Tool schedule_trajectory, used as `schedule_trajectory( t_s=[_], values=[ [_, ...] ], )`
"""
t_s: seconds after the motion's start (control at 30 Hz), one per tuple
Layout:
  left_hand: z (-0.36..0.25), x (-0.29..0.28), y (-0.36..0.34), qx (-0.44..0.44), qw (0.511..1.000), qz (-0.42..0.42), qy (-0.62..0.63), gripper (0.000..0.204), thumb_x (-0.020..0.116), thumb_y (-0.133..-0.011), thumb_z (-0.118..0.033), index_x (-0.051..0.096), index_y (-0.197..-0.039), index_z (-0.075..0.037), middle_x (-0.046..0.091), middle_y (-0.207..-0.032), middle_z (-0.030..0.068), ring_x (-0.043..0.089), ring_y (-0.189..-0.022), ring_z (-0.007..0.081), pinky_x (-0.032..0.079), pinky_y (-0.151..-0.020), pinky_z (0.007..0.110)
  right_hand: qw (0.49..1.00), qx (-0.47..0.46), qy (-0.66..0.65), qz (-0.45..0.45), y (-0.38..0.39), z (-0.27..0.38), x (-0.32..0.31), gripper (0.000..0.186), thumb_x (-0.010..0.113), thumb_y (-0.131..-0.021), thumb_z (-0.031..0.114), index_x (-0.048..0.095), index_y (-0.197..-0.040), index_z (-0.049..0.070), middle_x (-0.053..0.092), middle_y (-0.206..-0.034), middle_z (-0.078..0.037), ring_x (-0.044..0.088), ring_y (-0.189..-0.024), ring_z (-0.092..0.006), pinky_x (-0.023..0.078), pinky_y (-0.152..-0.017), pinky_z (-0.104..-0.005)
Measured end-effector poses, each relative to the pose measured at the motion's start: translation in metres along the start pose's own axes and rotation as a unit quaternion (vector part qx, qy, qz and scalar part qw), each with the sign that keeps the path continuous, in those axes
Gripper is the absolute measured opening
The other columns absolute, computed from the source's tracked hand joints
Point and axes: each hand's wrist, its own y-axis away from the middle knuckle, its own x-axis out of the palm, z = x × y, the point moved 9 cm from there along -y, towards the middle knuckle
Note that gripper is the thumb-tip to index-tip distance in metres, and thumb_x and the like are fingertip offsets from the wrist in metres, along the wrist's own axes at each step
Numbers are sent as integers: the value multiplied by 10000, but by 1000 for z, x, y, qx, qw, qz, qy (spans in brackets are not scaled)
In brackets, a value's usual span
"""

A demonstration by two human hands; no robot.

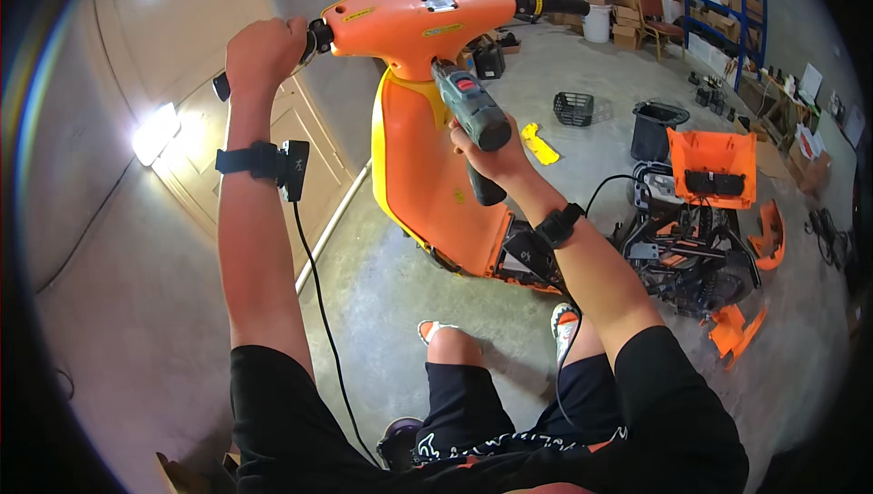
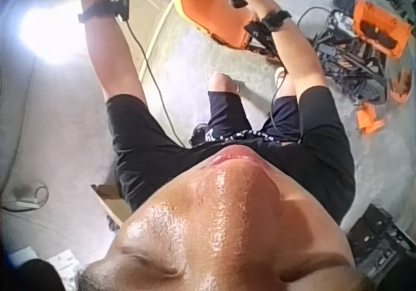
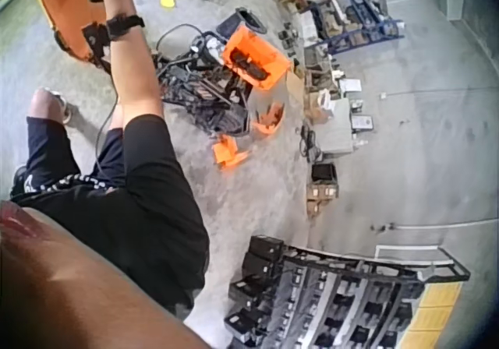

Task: Using a power drill to assemble or repair the plastic body panels of an electric scooter.

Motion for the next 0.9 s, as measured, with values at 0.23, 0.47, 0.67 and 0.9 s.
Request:
schedule_trajectory(
  t_s=[0.23,0.47,0.67,0.9],
  values=[
    [22,8,2,-81,996,34,8,573,270,-883,-407,689,-788,-27,662,-793,178,636,-768,366,499,-724,451,984,46,-163,54,64,-13,-1,189,576,-842,63,538,-1025,33,563,-851,-29,566,-693,-113,484,-645,-289],
    [13,7,8,-49,998,11,-25,572,274,-897,-400,683,-749,-28,665,-781,174,635,-754,369,498,-720,465,964,166,-202,-40,166,-70,-42,295,584,-758,38,553,-1050,6,610,-850,-64,595,-636,-144,506,-605,-293],
    [11,7,4,-64,994,70,-58,580,259,-909,-427,682,-857,-33,670,-869,195,643,-842,378,496,-773,471,827,409,-350,-162,204,-125,-62,205,607,-744,74,539,-933,33,600,-775,-75,568,-559,-174,488,-551,-328],
    [-2,-15,20,-152,982,87,-65,590,243,-908,-444,657,-1011,-38,654,-1031,199,604,-1031,368,453,-897,451,706,442,-523,-182,215,-143,-66,146,516,-739,91,526,-848,-5,523,-693,-55,543,-584,-175,497,-593,-316]
  ],
)
